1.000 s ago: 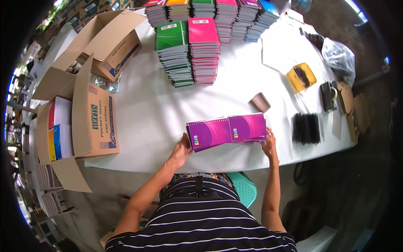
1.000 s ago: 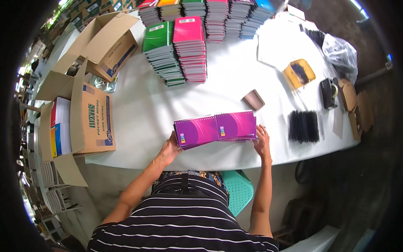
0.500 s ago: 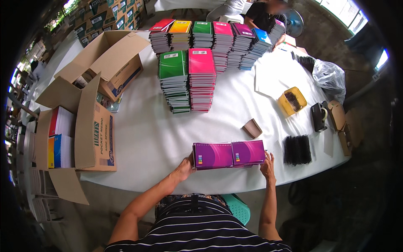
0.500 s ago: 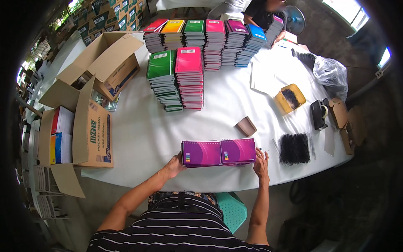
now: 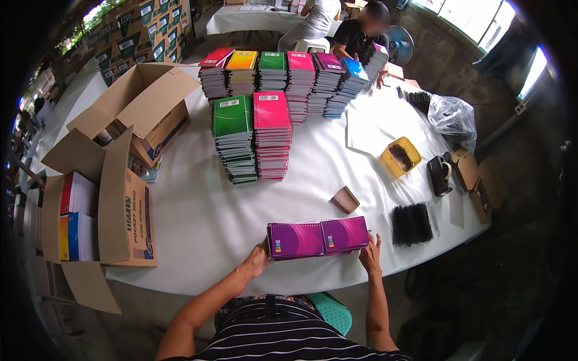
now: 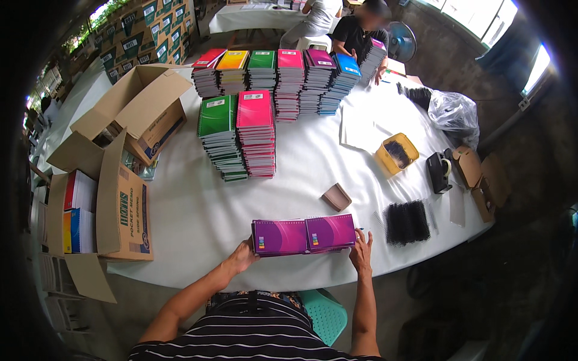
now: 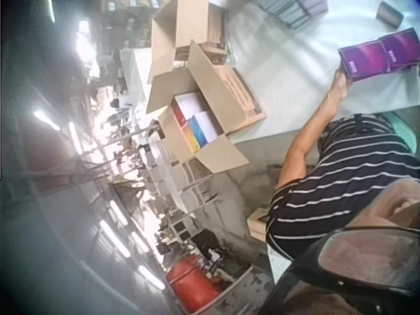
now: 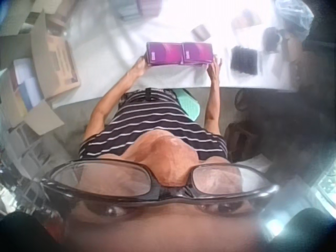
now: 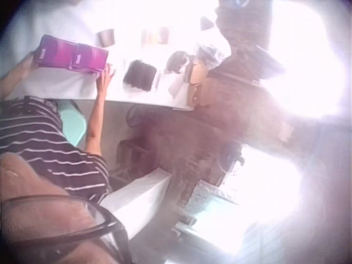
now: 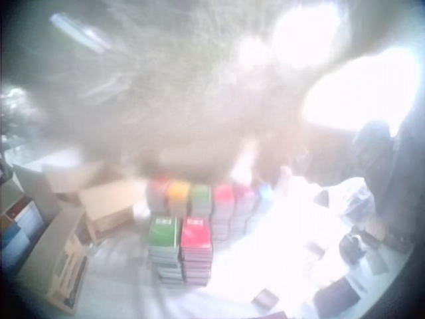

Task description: The person assembles spiral-bound notebooks by inserting metal coils into pre-punched holes using pliers. They handle stacks of green and purple notebooks, trim excess coil length, and place finished units into a cardboard box.

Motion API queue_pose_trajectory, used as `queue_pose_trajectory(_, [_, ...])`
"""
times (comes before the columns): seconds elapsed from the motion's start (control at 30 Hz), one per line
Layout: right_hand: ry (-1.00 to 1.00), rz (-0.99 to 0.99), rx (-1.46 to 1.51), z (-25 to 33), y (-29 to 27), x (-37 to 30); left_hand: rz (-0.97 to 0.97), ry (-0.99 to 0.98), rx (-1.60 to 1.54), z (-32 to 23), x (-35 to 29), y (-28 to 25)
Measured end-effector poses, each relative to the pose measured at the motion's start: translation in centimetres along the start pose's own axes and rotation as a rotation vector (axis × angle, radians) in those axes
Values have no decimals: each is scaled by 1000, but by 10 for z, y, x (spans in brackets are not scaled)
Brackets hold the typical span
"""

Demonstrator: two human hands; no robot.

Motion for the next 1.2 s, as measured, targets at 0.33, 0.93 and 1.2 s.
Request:
queue_pose_trajectory(0.33, [-166,115,4,-54,-12,20,-37,-6,-173,8,4,-4])
queue_pose_trajectory(0.93, [270,-147,230,-106,-38,56,-116,107,-62,-13,11,-12])
queue_pose_trajectory(1.2, [459,-109,841,-94,-82,156,-487,622,-83,-149,31,-156])
Point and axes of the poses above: each hand's wrist, its own x-axis towards the middle knuckle, its own y-axis out of the palm, z = x × y, the point moved 5 cm from there along x, towards the middle knuckle, and after that the axes turned 6 degrees about -x, right-handed, at the moved point
